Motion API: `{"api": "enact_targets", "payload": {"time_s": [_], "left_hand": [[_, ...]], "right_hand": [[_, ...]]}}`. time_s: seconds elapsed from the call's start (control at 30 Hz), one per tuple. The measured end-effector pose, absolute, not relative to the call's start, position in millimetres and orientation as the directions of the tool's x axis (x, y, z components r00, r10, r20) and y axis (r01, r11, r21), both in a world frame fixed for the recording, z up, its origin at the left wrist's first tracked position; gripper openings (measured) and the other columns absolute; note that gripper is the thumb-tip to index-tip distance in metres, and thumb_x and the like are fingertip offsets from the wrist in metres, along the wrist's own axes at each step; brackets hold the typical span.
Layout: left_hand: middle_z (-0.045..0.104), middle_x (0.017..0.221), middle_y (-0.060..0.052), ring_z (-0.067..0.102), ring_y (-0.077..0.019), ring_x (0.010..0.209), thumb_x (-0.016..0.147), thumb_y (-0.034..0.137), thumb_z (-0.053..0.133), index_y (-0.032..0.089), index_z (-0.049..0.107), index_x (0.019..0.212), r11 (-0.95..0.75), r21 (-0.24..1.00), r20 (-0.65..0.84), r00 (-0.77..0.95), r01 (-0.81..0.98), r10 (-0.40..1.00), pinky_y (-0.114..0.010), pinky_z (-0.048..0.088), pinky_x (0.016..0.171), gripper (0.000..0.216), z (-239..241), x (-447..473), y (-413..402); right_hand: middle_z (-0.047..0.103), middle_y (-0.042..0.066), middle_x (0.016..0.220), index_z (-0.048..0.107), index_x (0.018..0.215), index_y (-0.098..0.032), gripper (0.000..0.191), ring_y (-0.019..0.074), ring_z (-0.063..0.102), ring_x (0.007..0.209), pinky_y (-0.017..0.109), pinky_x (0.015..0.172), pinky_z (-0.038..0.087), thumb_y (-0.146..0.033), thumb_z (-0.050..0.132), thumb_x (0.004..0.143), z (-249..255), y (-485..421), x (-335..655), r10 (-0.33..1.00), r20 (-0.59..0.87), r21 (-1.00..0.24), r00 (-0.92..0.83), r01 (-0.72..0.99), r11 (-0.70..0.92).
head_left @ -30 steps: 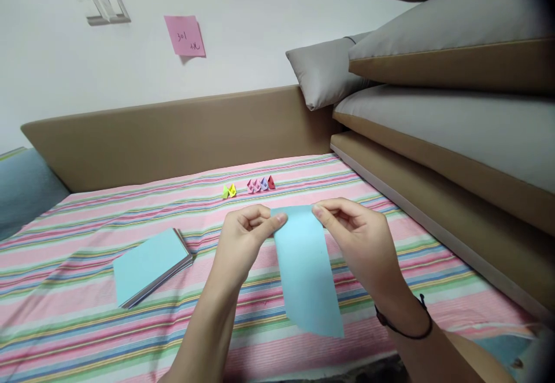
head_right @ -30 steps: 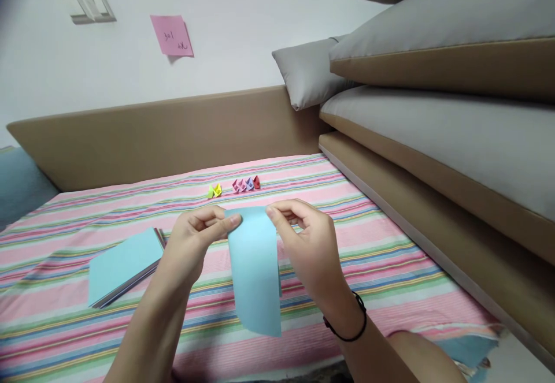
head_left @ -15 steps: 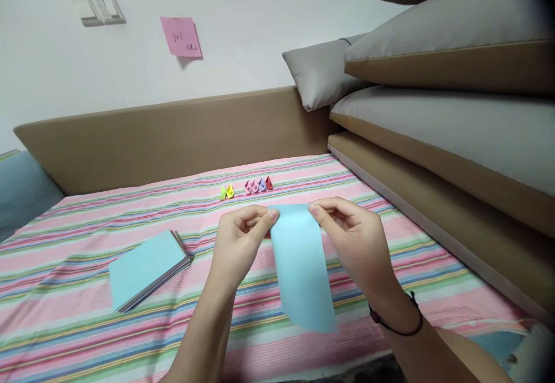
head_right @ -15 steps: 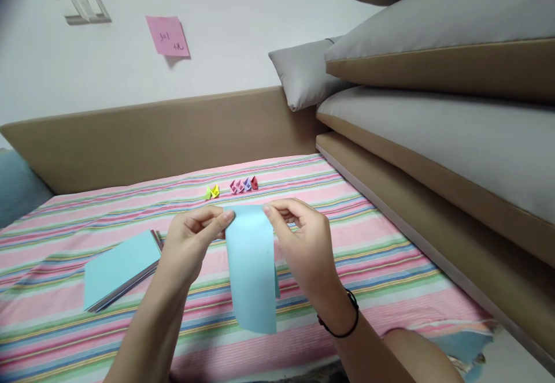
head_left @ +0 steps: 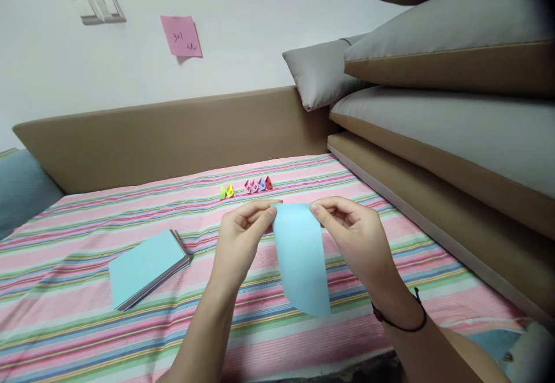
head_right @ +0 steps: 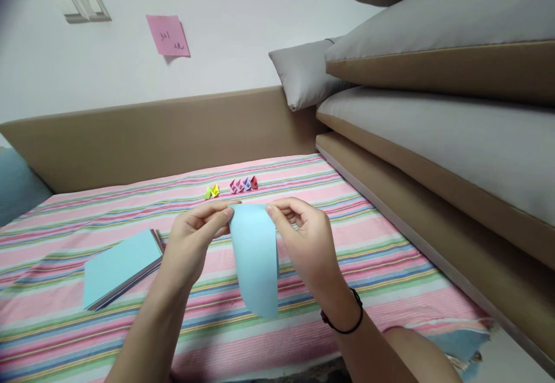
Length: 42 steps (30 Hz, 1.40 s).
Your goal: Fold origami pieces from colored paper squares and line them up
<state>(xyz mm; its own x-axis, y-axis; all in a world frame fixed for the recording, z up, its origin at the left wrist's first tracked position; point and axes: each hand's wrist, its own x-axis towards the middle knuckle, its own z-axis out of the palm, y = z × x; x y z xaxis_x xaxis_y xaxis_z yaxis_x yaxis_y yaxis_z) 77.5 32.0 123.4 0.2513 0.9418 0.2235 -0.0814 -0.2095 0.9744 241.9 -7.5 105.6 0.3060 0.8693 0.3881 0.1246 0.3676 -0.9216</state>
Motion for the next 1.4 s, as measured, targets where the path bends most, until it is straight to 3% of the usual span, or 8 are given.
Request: {"api": "enact_targets", "payload": {"time_s": [0.07, 0.3, 0.57, 0.73, 0.9, 1.07, 1.2, 1.4], "left_hand": [[0.066, 0.071, -0.001, 0.060, -0.0121, 0.070, 0.077, 0.028, 0.071, 0.018, 0.073, 0.085, -0.178, 0.976, 0.199, 0.186, -0.123, 0.962, -0.023, 0.051, 0.069, 0.014, 120.5, 80.1, 31.9], [0.068, 0.077, -0.004, 0.063, -0.0148, 0.077, 0.076, 0.032, 0.071, 0.016, 0.075, 0.080, -0.100, 0.982, 0.125, 0.149, -0.163, 0.981, -0.024, 0.051, 0.070, 0.017, 119.2, 84.0, 30.9], [0.060, 0.064, 0.000, 0.054, -0.0091, 0.063, 0.073, 0.033, 0.072, 0.014, 0.073, 0.072, -0.038, 0.977, 0.067, 0.132, -0.209, 0.989, -0.019, 0.047, 0.060, 0.019, 120.0, 86.5, 33.1], [0.068, 0.071, 0.000, 0.059, -0.0108, 0.064, 0.068, 0.032, 0.079, 0.018, 0.071, 0.096, 0.018, 0.986, 0.033, 0.293, -0.167, 0.956, -0.021, 0.046, 0.061, 0.032, 119.2, 85.4, 34.3], [0.068, 0.068, -0.001, 0.058, -0.0110, 0.059, 0.069, 0.030, 0.078, 0.013, 0.068, 0.074, -0.028, 0.990, 0.069, 0.309, -0.135, 0.949, -0.021, 0.044, 0.056, 0.020, 116.1, 88.4, 31.4], [0.066, 0.064, 0.000, 0.056, -0.0100, 0.057, 0.069, 0.030, 0.078, 0.013, 0.066, 0.071, -0.062, 0.988, 0.094, 0.242, -0.139, 0.966, -0.020, 0.043, 0.055, 0.021, 116.2, 86.9, 30.7], [0.065, 0.063, 0.001, 0.054, -0.0089, 0.056, 0.069, 0.030, 0.078, 0.013, 0.064, 0.070, -0.087, 0.987, 0.113, 0.197, -0.137, 0.974, -0.020, 0.041, 0.054, 0.022, 117.9, 84.6, 30.9], [0.045, 0.048, 0.008, 0.039, -0.0046, 0.046, 0.065, 0.028, 0.080, 0.014, 0.051, 0.055, -0.147, 0.978, 0.163, 0.108, -0.150, 0.981, -0.018, 0.033, 0.047, 0.034, 119.0, 83.3, 31.3]], "right_hand": [[0.069, 0.001, 0.079, 0.069, 0.079, -0.018, 0.013, 0.0135, 0.062, 0.076, 0.024, 0.070, 0.049, -0.030, 0.065, 0.082, 105.4, -7.3, 242.2, 0.872, 0.382, -0.924, 0.306, 0.117, 0.363], [0.069, 0.002, 0.079, 0.069, 0.079, -0.018, 0.014, 0.0145, 0.062, 0.077, 0.025, 0.071, 0.049, -0.030, 0.065, 0.082, 104.8, -5.2, 243.2, 0.870, 0.388, -0.921, 0.303, 0.113, 0.372], [0.070, 0.003, 0.080, 0.068, 0.079, -0.017, 0.014, 0.0160, 0.063, 0.077, 0.027, 0.071, 0.050, -0.030, 0.065, 0.083, 104.0, -5.5, 242.7, 0.868, 0.401, -0.916, 0.293, 0.124, 0.381], [0.069, 0.003, 0.081, 0.068, 0.080, -0.018, 0.014, 0.0166, 0.062, 0.078, 0.028, 0.070, 0.049, -0.031, 0.063, 0.083, 102.2, -5.3, 240.4, 0.863, 0.411, -0.912, 0.293, 0.130, 0.390], [0.069, 0.003, 0.082, 0.067, 0.081, -0.018, 0.016, 0.0171, 0.062, 0.079, 0.029, 0.072, 0.050, -0.033, 0.062, 0.085, 104.0, -7.7, 238.5, 0.866, 0.427, -0.904, 0.260, 0.134, 0.406], [0.069, 0.004, 0.087, 0.067, 0.089, -0.019, 0.022, 0.0166, 0.062, 0.082, 0.028, 0.073, 0.051, -0.040, 0.061, 0.084, 111.1, -10.7, 244.9, 0.922, 0.347, -0.938, 0.172, 0.062, 0.341], [0.067, 0.003, 0.084, 0.065, 0.082, -0.019, 0.017, 0.0169, 0.062, 0.082, 0.030, 0.075, 0.050, -0.036, 0.062, 0.083, 113.3, -12.4, 251.5, 0.961, 0.276, -0.958, 0.033, 0.089, 0.272], [0.068, 0.001, 0.081, 0.065, 0.077, -0.020, 0.013, 0.0154, 0.062, 0.078, 0.028, 0.071, 0.051, -0.032, 0.063, 0.080, 110.1, -11.5, 251.5, 0.976, 0.216, -0.972, -0.032, 0.089, 0.218]]}}
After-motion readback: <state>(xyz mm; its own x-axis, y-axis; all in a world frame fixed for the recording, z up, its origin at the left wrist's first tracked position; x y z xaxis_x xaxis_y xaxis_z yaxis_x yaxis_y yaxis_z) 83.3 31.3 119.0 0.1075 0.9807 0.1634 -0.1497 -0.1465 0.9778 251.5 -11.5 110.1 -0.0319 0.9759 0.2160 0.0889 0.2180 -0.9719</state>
